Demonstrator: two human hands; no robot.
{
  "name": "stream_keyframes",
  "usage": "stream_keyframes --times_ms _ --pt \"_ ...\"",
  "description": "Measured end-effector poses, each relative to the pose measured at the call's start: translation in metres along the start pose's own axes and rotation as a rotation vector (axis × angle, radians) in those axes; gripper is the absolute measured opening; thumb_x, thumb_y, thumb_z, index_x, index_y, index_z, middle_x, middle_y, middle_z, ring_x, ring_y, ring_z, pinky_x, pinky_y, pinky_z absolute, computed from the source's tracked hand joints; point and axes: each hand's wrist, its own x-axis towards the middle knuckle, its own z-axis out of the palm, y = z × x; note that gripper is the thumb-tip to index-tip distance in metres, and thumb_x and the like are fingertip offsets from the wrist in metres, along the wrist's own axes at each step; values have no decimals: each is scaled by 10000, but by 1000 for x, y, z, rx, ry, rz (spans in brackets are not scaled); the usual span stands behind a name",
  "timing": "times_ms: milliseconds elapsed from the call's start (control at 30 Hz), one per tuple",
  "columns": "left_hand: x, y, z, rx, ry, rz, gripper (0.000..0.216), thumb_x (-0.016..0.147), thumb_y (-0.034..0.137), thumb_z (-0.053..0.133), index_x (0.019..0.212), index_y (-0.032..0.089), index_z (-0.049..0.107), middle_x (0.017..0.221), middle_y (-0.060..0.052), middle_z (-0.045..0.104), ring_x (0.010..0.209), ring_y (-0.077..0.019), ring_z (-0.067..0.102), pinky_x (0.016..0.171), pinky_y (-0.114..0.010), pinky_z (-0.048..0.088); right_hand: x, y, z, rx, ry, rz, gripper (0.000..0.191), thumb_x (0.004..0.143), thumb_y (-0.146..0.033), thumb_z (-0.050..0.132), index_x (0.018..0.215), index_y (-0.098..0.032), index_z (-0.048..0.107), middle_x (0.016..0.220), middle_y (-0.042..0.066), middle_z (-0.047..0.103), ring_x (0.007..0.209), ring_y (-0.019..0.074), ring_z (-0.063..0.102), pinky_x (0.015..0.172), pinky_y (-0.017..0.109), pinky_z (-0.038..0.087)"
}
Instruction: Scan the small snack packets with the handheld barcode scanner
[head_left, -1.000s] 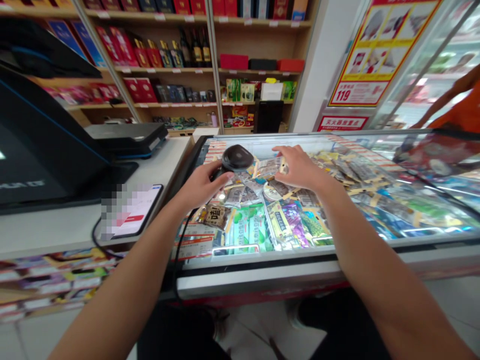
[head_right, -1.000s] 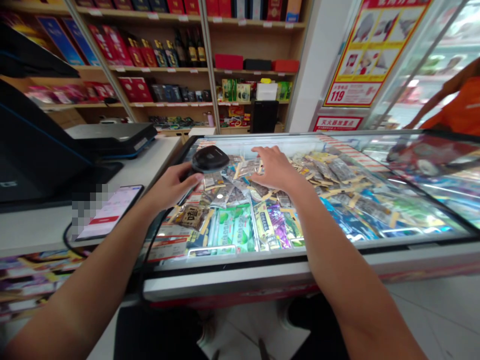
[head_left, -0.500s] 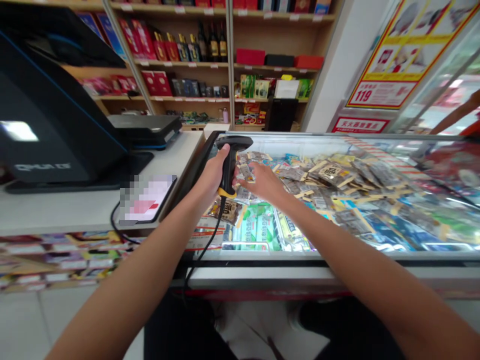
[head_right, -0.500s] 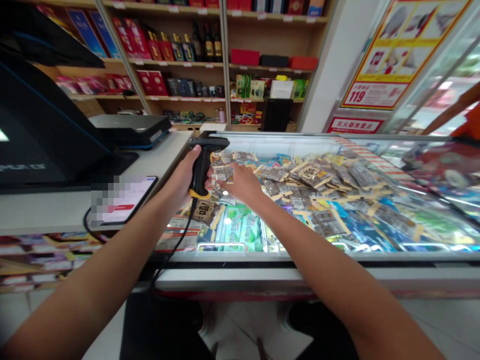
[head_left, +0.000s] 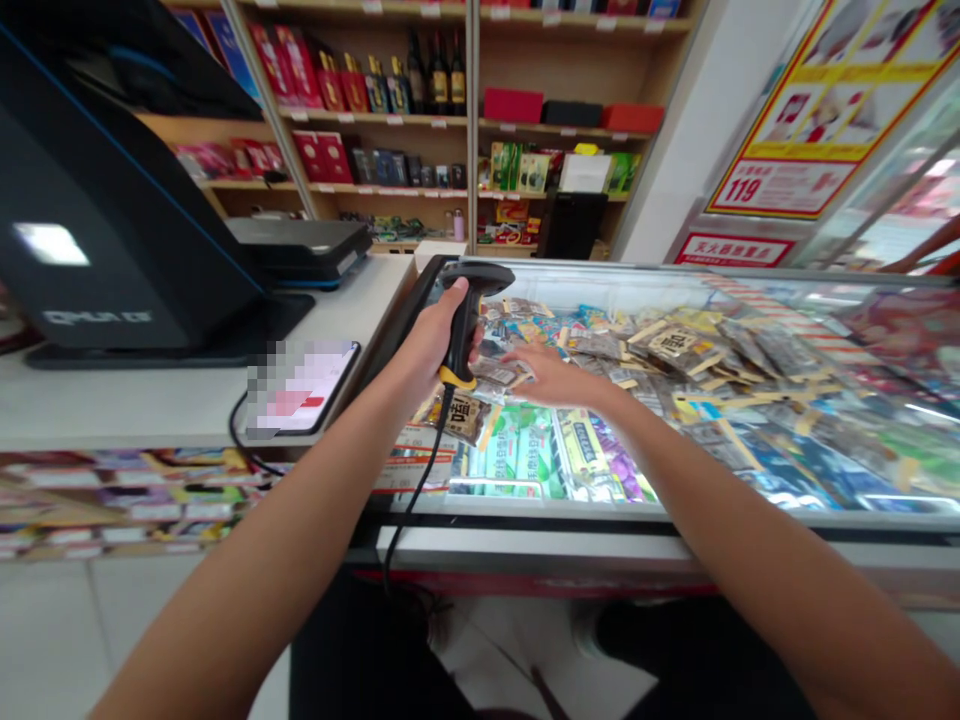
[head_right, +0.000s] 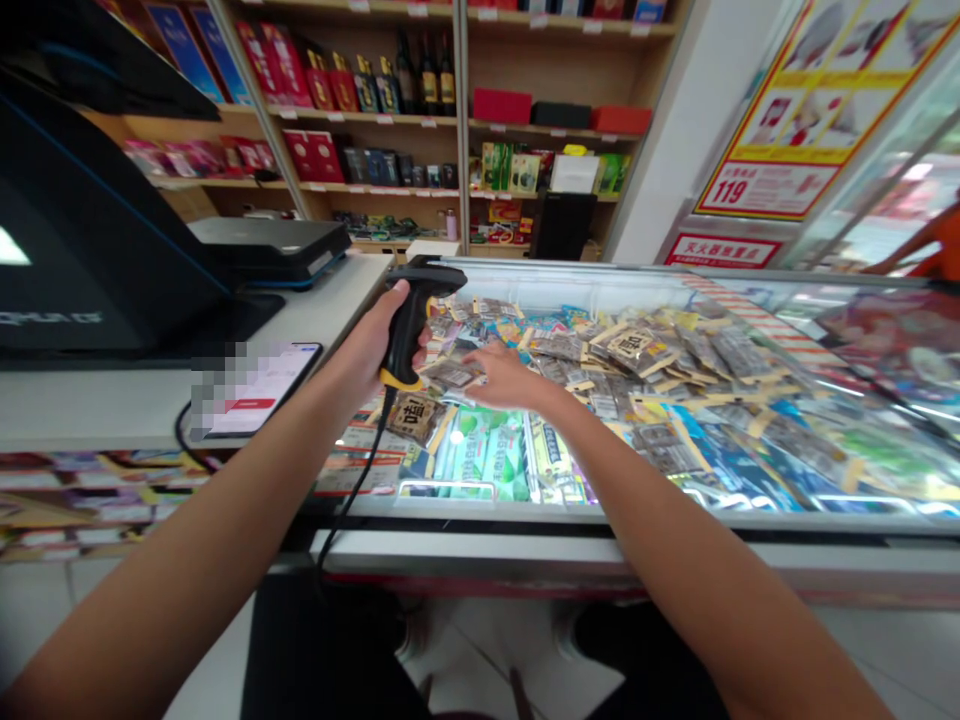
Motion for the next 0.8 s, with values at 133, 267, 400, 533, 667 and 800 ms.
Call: stream_keyframes --times_ms 133,267,400,533,667,800 --pt "1 0 -2 -21 8 -4 465 949 643 534 833 194 570 560 31 555 388 -88 498 363 -197 370 -5 -9 -4 -1 -78 19 464 922 -486 671 1356 -323 638 1375 98 629 1368 379 503 1114 526 445" --pt "2 -2 -2 -25 9 -19 474 950 640 545 826 184 583 565 24 568 377 -89 508 345 -194 364 -8 -11 -13 9 -223 28 828 858 -593 714 1571 -275 438 1552 153 467 1494 422 346 1186 560 358" --pt "4 -4 -2 -37 11 -18 487 938 657 562 847 181 599 553 21 574 362 -94 508 346 -196 378 -10 -14 -13 65 -267 -16 801 857 -646 694 1524 -245 504 1543 160 472 1491 399 353 1215 530 306" --pt "5 -3 -1 -39 16 -24 485 948 654 549 899 178 627 550 20 580 350 -99 505 337 -200 363 -6 -30 8 88 7 141 637 846 -727 655 1248 -235 693 1298 175 612 1318 421 503 1074 557 417" --pt "3 0 1 -39 28 -24 476 971 635 518 898 177 627 540 24 566 346 -95 496 348 -197 361 0 -36 21 250 76 184 516 744 -529 838 1107 -189 701 1109 139 661 1082 339 617 919 462 482" --pt "2 0 2 -45 30 -17 490 953 655 534 917 176 629 550 21 574 361 -95 503 352 -192 351 7 -25 18 492 242 180 377 688 -302 833 959 -196 594 920 45 632 878 241 606 810 389 473"
